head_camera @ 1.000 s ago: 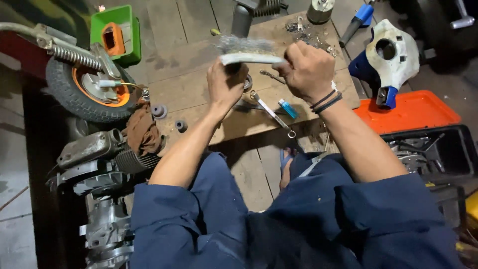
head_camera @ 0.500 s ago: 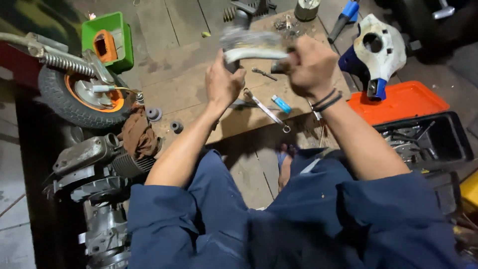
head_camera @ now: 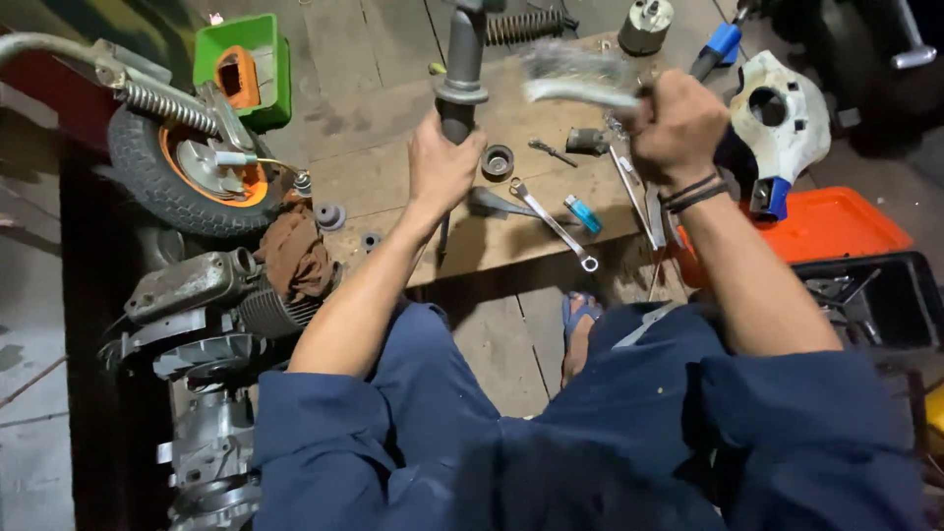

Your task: Cleaning a motorcycle shock absorber tube with a wire brush and disassembling it using hand tools.

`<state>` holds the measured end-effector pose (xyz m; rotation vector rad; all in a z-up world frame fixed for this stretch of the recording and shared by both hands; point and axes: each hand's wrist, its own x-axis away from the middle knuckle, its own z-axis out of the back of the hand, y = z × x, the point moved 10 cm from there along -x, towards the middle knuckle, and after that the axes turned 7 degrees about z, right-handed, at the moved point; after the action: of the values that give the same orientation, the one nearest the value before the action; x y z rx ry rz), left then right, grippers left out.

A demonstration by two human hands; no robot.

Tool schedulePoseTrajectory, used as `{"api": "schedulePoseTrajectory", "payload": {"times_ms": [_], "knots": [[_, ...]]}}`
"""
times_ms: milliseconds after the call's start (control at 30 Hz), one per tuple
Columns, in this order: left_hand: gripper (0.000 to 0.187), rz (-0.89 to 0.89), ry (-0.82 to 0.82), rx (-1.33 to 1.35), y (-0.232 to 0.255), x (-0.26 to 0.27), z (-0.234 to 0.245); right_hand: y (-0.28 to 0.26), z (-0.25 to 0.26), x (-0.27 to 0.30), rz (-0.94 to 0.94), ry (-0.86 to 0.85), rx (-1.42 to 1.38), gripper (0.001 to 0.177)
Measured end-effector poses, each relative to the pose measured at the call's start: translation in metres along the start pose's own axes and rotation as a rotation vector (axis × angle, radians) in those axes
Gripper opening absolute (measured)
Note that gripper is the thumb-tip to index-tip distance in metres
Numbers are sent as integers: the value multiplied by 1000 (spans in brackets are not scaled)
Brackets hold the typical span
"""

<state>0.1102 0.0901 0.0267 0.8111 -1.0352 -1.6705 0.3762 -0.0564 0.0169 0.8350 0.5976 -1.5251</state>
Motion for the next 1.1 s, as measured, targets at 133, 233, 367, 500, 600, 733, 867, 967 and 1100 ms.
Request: {"api": "schedulePoseTrajectory", "payload": {"times_ms": [133,233,367,500,600,733,867,967,1100], "knots": [[20,-223,-50,-180,-25,-8,-25,-84,39,-45,154,154,-210,66],[21,-276,-82,-119,-2,4,-15,-84,6,-33,183,63,-203,65],[25,76,-93,46,-13,3,4,-13,-44,11,192,-114,-43,66],[26,-73,-50,41,-9,-10,10,0,-18,-5,97,-28,-35,62],[22,25,-112,-3,-31,-11,-9,-45,15,-27,143,195,-287,52],[17,-282,-117,-58,-4,-3,-14,-78,4,-29,226,117,-288,65],[16,92,-142,98,-22,0,-3,-15,-32,2,168,-42,-35,66],[21,25,-93,79,-15,-5,8,22,-50,24,93,-105,-14,66],[28,-16,-81,-15,-16,-7,-3,-39,0,-19,198,105,-271,22]]}}
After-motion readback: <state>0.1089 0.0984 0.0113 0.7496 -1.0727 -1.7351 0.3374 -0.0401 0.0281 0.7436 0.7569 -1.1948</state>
